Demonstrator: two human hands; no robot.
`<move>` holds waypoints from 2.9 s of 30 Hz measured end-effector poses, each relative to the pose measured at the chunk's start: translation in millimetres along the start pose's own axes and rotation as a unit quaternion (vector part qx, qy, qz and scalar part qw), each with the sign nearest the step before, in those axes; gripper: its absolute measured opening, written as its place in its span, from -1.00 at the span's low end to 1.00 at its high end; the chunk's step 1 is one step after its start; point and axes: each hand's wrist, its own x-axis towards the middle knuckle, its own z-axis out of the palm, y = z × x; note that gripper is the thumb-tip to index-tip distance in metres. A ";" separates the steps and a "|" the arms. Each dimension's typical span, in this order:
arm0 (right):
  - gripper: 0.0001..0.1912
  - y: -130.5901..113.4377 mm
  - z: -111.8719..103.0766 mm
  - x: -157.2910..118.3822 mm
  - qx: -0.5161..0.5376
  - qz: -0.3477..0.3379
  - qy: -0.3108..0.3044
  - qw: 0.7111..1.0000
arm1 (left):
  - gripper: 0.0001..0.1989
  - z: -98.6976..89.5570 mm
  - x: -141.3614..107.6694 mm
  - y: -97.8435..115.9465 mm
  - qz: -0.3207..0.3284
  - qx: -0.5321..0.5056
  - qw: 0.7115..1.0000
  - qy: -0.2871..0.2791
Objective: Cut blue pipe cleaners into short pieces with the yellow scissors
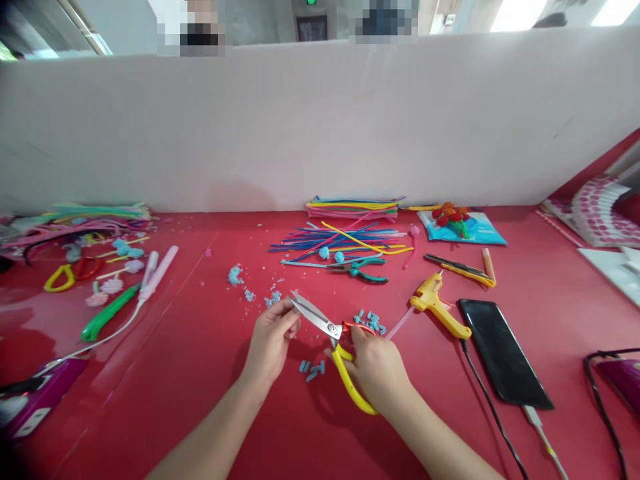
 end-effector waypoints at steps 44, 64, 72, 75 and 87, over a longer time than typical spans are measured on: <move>-0.85 -12.2 -22.7 12.6 0.382 0.056 0.032 0.922 | -0.89 17.4 -15.7 -7.4 -0.087 0.097 0.973 -0.189; -0.70 -3.2 -13.7 2.1 0.018 0.016 -0.005 1.000 | -0.87 -2.0 3.9 -2.0 -0.038 -0.047 0.998 -0.013; -0.67 -1.0 -9.1 1.8 0.000 0.010 -0.012 1.000 | -0.90 -3.2 3.7 -1.1 -0.037 -0.053 0.998 -0.018; -0.66 -1.4 -9.7 1.3 -0.003 0.005 -0.009 1.000 | -0.89 -3.1 3.7 -1.3 -0.038 -0.055 0.998 -0.020; -0.64 -2.6 -12.4 2.0 -0.009 0.014 -0.016 1.000 | -0.87 -3.2 3.1 0.2 -0.044 -0.053 0.997 -0.019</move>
